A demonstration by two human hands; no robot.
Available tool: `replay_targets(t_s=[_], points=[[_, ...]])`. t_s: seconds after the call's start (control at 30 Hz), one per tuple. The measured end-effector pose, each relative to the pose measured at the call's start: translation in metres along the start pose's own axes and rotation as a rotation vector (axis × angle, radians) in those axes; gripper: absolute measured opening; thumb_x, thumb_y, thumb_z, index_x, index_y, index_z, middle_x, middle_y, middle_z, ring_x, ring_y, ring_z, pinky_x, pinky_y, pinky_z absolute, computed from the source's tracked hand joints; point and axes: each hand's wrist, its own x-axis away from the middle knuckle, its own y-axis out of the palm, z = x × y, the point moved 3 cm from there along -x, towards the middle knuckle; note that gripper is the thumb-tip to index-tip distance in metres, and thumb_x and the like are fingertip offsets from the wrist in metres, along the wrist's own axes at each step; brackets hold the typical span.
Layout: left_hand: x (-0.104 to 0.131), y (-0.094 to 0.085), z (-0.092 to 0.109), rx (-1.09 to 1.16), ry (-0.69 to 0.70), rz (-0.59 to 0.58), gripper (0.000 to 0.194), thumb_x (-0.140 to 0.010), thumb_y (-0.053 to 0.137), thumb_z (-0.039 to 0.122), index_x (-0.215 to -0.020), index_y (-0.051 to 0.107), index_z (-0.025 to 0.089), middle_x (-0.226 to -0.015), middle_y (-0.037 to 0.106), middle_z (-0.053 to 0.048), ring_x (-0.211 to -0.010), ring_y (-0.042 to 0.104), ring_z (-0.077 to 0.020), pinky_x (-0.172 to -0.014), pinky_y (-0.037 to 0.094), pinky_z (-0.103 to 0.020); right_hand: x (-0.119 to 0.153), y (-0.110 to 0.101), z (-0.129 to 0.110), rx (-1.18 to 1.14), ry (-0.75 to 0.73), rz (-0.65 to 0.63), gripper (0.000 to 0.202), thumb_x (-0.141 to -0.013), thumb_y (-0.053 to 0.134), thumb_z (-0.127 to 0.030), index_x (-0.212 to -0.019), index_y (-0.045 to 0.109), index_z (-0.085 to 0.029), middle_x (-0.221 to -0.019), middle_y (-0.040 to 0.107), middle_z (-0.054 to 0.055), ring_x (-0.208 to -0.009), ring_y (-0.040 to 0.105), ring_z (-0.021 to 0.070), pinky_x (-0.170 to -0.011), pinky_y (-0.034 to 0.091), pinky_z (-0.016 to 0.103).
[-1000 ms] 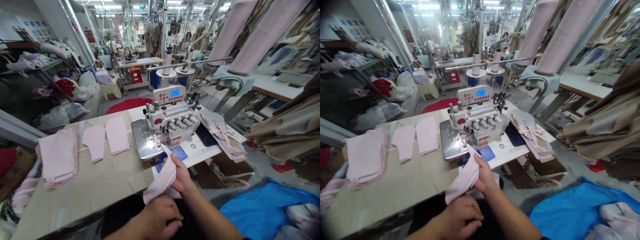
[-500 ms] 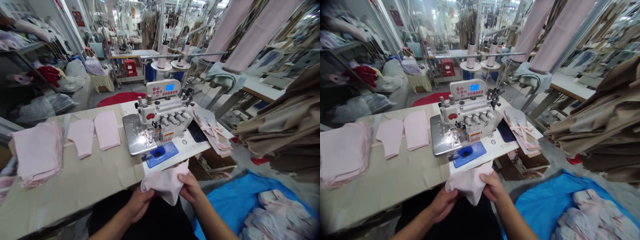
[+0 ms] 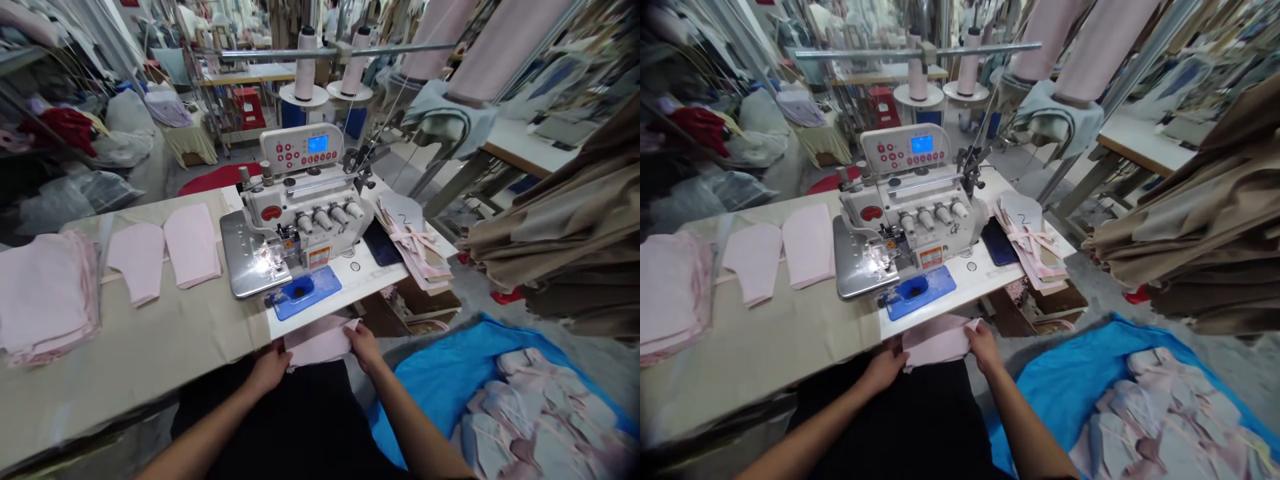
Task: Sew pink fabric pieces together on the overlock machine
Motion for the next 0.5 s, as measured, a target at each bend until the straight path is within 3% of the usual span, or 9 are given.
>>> replay_targets(t_s=[0.13, 0.27, 0.37, 0.43, 0.5], points=[[0.003, 0.005, -0.008, -0.113, 0.104, 0.051, 0.038, -0.088, 0.060, 0.024, -0.124, 0.068, 0.019, -0.119, 0.072, -0.011, -0.115, 0.064, -0.0277, -0.105, 0.043, -0.040, -0.007, -0.004, 0.010, 0.056, -0.077, 0.043, 0.054, -0.067, 0.073, -0.059, -0.098, 0.068, -0.015, -0.076, 0.073, 0.005, -0.070, 0.068, 0.0234, -0.064, 0.054, 0.033], [0.013, 0.009, -0.002, -0.186, 0.078, 0.042, 0.045, -0.081, 0.063, 0.019, -0.126, 0.067, 0.014, -0.088, 0.074, -0.008, -0.083, 0.068, -0.0243, -0.085, 0.051, -0.037, -0.007, -0.011, 0.011, 0.211, -0.157, 0.172, 0.052, -0.064, 0.074, -0.058, -0.091, 0.066, -0.015, -0.070, 0.068, 0.005, -0.070, 0.065, 0.0251, -0.067, 0.053, 0.037], [0.039, -0.008, 0.047, -0.154, 0.155, -0.013, 0.025, -0.080, 0.066, 0.024, -0.102, 0.076, 0.017, -0.080, 0.071, -0.005, -0.073, 0.064, -0.0186, -0.073, 0.050, -0.030, 0.003, -0.013, 0.004, 0.311, -0.278, 0.255, 0.052, -0.064, 0.074, -0.056, -0.095, 0.066, -0.016, -0.086, 0.069, 0.011, -0.085, 0.064, 0.0291, -0.081, 0.052, 0.043], [0.067, -0.029, 0.101, -0.010, 0.369, -0.147, 0.018, -0.085, 0.064, 0.032, -0.091, 0.077, 0.020, -0.080, 0.071, -0.005, -0.070, 0.062, -0.0155, -0.067, 0.049, -0.027, 0.013, -0.010, -0.002, 0.372, -0.402, 0.240, 0.047, -0.070, 0.071, -0.056, -0.097, 0.068, -0.017, -0.099, 0.069, 0.015, -0.096, 0.063, 0.0321, -0.090, 0.050, 0.047], [0.099, -0.056, 0.152, 0.174, 0.692, -0.203, 0.024, -0.086, 0.066, 0.041, -0.092, 0.076, 0.020, -0.081, 0.072, -0.008, -0.072, 0.065, -0.0164, -0.068, 0.051, -0.028, 0.024, -0.002, -0.010, 0.524, -0.649, 0.239, 0.039, -0.080, 0.063, -0.055, -0.094, 0.069, -0.019, -0.095, 0.069, 0.016, -0.091, 0.065, 0.0333, -0.087, 0.052, 0.051]])
